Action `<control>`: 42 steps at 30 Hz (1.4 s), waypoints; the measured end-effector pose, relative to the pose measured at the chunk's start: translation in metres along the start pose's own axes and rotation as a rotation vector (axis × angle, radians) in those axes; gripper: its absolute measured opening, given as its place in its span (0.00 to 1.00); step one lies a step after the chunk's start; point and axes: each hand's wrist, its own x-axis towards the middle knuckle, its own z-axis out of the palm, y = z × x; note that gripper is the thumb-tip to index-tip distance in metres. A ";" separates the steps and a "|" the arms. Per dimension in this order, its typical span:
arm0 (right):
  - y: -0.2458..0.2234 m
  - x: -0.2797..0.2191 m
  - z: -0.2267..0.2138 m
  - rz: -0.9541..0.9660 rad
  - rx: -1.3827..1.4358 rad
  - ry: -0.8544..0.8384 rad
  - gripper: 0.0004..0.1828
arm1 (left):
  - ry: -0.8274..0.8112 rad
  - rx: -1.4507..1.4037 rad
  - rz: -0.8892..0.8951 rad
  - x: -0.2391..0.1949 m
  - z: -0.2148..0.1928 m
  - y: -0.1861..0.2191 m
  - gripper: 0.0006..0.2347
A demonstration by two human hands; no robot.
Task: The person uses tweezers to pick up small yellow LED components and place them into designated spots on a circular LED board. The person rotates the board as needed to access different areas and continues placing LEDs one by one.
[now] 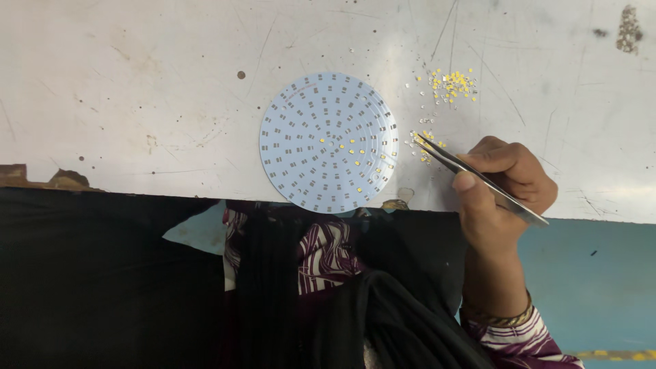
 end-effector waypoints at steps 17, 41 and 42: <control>0.000 -0.007 -0.002 -0.028 0.076 0.056 0.08 | 0.168 0.052 -0.313 -0.004 -0.034 0.051 0.24; -0.019 -0.013 -0.035 -0.021 -0.624 -0.001 0.06 | 0.058 -0.018 -0.386 0.013 -0.027 0.024 0.28; -0.018 -0.013 -0.034 -0.031 -0.627 -0.003 0.06 | 0.046 -0.024 -0.395 0.012 -0.026 0.021 0.29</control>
